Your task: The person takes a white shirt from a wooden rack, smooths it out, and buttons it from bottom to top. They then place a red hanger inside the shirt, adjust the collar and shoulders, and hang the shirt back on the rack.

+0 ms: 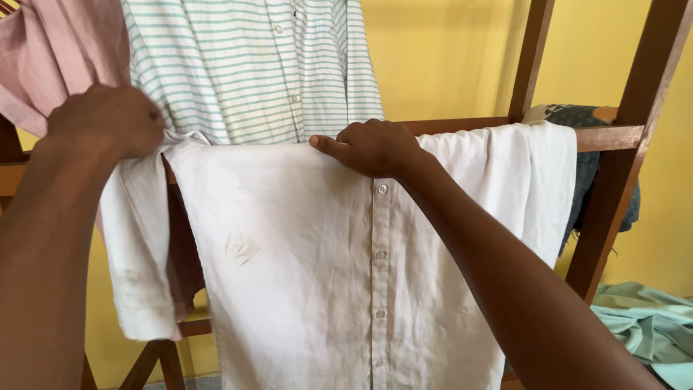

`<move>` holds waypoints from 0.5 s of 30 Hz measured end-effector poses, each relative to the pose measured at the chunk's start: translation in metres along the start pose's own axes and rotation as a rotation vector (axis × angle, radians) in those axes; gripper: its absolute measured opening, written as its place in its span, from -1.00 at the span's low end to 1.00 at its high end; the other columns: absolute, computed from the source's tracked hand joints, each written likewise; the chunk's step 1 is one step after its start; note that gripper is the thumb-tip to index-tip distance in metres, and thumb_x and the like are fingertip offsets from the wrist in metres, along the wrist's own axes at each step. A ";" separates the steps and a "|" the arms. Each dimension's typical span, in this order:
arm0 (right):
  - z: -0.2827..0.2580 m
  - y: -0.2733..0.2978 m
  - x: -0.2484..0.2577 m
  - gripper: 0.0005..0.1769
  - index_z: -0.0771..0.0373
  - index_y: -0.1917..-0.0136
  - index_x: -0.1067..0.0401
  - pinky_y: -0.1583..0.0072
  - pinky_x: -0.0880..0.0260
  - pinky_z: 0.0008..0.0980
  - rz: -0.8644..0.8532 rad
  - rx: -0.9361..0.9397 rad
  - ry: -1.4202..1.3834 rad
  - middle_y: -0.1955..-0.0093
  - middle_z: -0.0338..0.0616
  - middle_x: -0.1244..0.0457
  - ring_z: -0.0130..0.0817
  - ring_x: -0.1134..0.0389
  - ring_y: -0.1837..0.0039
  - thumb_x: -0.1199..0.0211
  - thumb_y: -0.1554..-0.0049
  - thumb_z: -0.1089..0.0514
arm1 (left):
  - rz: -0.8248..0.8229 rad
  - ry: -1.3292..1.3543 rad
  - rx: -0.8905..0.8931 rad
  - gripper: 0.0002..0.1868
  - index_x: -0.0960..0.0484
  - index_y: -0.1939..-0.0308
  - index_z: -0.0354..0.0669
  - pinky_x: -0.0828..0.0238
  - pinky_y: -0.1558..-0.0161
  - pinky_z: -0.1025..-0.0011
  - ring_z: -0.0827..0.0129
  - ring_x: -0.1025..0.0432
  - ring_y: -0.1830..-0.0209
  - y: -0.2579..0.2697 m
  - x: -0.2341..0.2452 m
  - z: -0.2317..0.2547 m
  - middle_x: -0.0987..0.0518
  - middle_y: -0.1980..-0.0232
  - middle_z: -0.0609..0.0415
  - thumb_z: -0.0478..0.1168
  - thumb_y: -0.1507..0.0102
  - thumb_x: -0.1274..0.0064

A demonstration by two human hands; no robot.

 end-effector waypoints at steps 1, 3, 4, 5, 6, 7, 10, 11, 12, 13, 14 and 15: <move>0.000 -0.001 -0.001 0.00 0.17 0.26 -0.57 0.00 -0.39 0.03 0.000 0.001 0.008 0.25 -0.07 -0.41 -0.13 -0.43 0.08 0.34 -0.14 -0.67 | -0.009 0.002 -0.005 -0.28 -0.56 -0.34 -0.13 -0.25 -0.33 -0.10 -0.15 -0.29 -0.40 -0.001 -0.001 0.001 -0.43 -0.39 -0.23 0.29 -0.36 0.25; 0.002 -0.002 -0.002 0.00 0.20 0.27 -0.56 0.01 -0.40 0.04 -0.004 0.000 0.024 0.24 -0.05 -0.41 -0.13 -0.44 0.08 0.35 -0.16 -0.66 | -0.065 0.013 -0.028 -0.19 -0.52 -0.41 -0.13 -0.21 -0.39 -0.14 -0.17 -0.24 -0.49 -0.002 -0.006 0.007 -0.39 -0.48 -0.24 0.37 -0.37 0.34; 0.003 -0.002 -0.002 -0.01 0.18 0.27 -0.55 0.00 -0.41 0.03 -0.004 0.002 0.018 0.24 -0.06 -0.41 -0.12 -0.44 0.07 0.35 -0.16 -0.66 | -0.124 0.015 -0.062 -0.04 -0.49 -0.41 -0.22 -0.16 -0.40 -0.18 -0.19 -0.15 -0.54 -0.001 -0.010 0.011 -0.31 -0.51 -0.30 0.49 -0.35 0.44; 0.003 -0.003 -0.003 -0.01 0.16 0.27 -0.55 0.00 -0.41 0.03 -0.006 0.006 0.014 0.23 -0.06 -0.41 -0.12 -0.44 0.07 0.36 -0.16 -0.66 | -0.137 -0.011 -0.034 -0.04 -0.49 -0.42 -0.14 -0.15 -0.41 -0.18 -0.17 -0.16 -0.55 0.003 -0.016 0.011 -0.32 -0.52 -0.25 0.52 -0.34 0.51; 0.003 -0.004 -0.003 -0.02 0.15 0.27 -0.55 0.00 -0.41 0.03 -0.008 0.011 0.009 0.23 -0.06 -0.41 -0.12 -0.45 0.07 0.36 -0.16 -0.65 | -0.149 -0.038 -0.005 -0.04 -0.49 -0.43 -0.05 -0.14 -0.43 -0.19 -0.14 -0.17 -0.56 0.009 -0.025 0.013 -0.32 -0.53 -0.20 0.54 -0.34 0.57; 0.003 -0.003 -0.004 -0.02 0.15 0.27 -0.55 0.00 -0.41 0.03 -0.002 0.028 0.006 0.22 -0.07 -0.42 -0.13 -0.44 0.07 0.37 -0.16 -0.65 | -0.160 -0.064 0.025 -0.03 -0.48 -0.44 0.04 -0.13 -0.45 -0.19 -0.12 -0.18 -0.56 0.014 -0.029 0.014 -0.32 -0.54 -0.16 0.56 -0.34 0.64; 0.005 -0.002 -0.004 -0.01 0.16 0.27 -0.55 0.00 -0.41 0.02 0.015 0.056 0.006 0.20 -0.10 -0.42 -0.14 -0.43 0.06 0.38 -0.15 -0.65 | -0.191 -0.057 0.051 0.00 -0.56 -0.42 0.05 -0.15 -0.47 -0.22 -0.09 -0.22 -0.59 0.018 -0.029 0.020 -0.39 -0.55 -0.12 0.53 -0.30 0.68; 0.005 -0.003 -0.004 0.00 0.16 0.27 -0.56 0.00 -0.41 0.02 0.019 0.055 0.009 0.20 -0.10 -0.42 -0.14 -0.43 0.06 0.38 -0.16 -0.65 | -0.197 -0.058 0.067 -0.02 -0.51 -0.45 0.06 -0.13 -0.46 -0.23 -0.10 -0.20 -0.58 0.017 -0.028 0.023 -0.35 -0.56 -0.12 0.54 -0.30 0.66; 0.006 -0.003 -0.004 0.00 0.16 0.26 -0.56 0.00 -0.40 0.02 0.023 0.053 0.012 0.19 -0.10 -0.42 -0.14 -0.43 0.06 0.38 -0.16 -0.65 | -0.202 -0.060 0.083 -0.03 -0.46 -0.47 0.08 -0.11 -0.45 -0.25 -0.11 -0.17 -0.58 0.014 -0.027 0.026 -0.30 -0.57 -0.11 0.56 -0.31 0.63; 0.006 -0.002 -0.004 -0.01 0.16 0.26 -0.56 0.00 -0.41 0.02 0.024 0.049 0.008 0.19 -0.10 -0.42 -0.15 -0.43 0.05 0.38 -0.15 -0.66 | -0.208 -0.062 0.100 -0.04 -0.41 -0.49 0.10 -0.08 -0.44 -0.27 -0.12 -0.14 -0.58 0.012 -0.027 0.027 -0.26 -0.58 -0.11 0.57 -0.31 0.61; 0.005 -0.002 -0.004 -0.01 0.15 0.25 -0.56 0.00 -0.41 0.01 0.025 0.046 0.004 0.19 -0.11 -0.42 -0.15 -0.44 0.05 0.37 -0.15 -0.66 | -0.209 -0.055 0.093 -0.06 -0.40 -0.50 0.10 -0.07 -0.44 -0.26 -0.12 -0.12 -0.58 0.011 -0.028 0.027 -0.24 -0.59 -0.11 0.56 -0.32 0.58; 0.005 -0.002 -0.003 -0.02 0.14 0.24 -0.56 0.00 -0.41 0.01 0.027 0.042 0.001 0.19 -0.11 -0.42 -0.15 -0.44 0.05 0.37 -0.14 -0.66 | -0.208 -0.046 0.085 -0.08 -0.38 -0.50 0.11 -0.05 -0.44 -0.26 -0.11 -0.10 -0.58 0.009 -0.028 0.027 -0.22 -0.59 -0.11 0.54 -0.32 0.54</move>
Point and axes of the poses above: each hand's wrist, its own y-axis away from the middle knuckle, its own x-axis out of the back of the hand, z = x × y, the point moved 3 cm from there along -y, towards the middle knuckle
